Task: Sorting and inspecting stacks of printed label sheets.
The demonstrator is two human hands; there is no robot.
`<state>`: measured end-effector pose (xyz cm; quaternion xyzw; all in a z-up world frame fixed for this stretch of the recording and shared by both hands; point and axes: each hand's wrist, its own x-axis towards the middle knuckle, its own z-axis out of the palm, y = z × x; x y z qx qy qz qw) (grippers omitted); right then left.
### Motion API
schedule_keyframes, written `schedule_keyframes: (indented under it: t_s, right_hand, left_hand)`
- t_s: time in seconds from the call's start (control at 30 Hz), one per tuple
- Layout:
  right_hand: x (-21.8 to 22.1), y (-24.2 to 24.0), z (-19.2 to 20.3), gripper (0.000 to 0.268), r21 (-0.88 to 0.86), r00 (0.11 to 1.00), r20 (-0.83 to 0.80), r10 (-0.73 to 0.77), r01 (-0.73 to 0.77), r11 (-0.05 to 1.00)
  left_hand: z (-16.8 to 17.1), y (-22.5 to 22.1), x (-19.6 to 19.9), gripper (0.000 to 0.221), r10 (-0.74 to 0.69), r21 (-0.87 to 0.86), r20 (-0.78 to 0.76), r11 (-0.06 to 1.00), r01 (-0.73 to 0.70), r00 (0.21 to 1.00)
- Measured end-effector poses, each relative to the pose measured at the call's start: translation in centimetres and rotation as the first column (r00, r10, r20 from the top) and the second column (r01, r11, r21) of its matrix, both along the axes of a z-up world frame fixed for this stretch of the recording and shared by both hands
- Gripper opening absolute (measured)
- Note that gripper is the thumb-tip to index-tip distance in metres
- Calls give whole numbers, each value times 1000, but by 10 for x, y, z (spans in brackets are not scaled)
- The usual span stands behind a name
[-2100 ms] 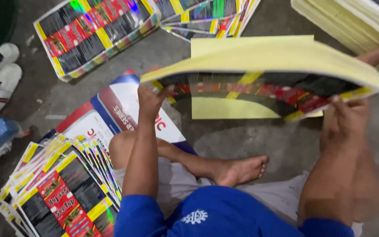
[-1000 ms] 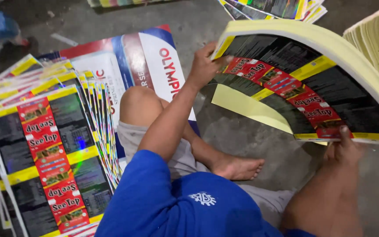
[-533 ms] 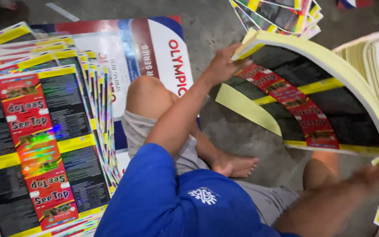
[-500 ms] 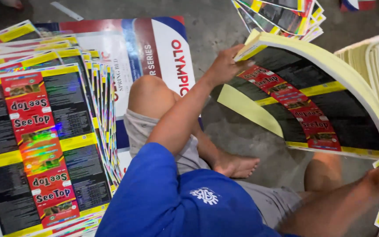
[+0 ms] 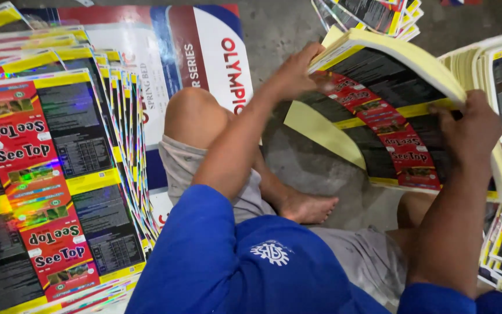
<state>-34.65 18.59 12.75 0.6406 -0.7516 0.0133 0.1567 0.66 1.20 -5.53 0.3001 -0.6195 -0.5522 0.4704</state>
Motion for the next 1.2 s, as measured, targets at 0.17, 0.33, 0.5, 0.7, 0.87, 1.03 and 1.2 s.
schedule_keyframes:
  t_s: [0.17,0.33,0.5,0.7,0.87,1.03,1.2]
  right_hand:
    - [-23,-7,0,41,-2,994,-40,101,-102,995]
    - [-20,-8,-1,36,14,987,10,158,-158,987]
    - [-10,-7,4,35,-14,969,201,141,-141,990]
    - [-19,-9,-3,37,22,978,193,73,-79,997]
    - [-49,-8,-20,38,7,992,108,67,-68,998]
    - [-61,-6,-31,38,-13,988,51,145,-144,989]
    - [-50,-11,-30,40,-33,966,236,106,-101,994]
  left_hand:
    - [-67,-48,38,74,-337,-88,273,924,373,901]
    - [-73,-41,40,49,-341,46,376,936,350,862]
    - [-40,-24,49,46,-377,38,569,900,434,731]
    - [-27,-11,51,19,-271,-124,434,927,355,859]
    - [-33,-11,45,12,-219,-121,462,945,305,859]
    - [-80,-20,32,21,-170,32,515,983,179,840]
    - [-63,-19,54,29,242,110,792,846,-521,560]
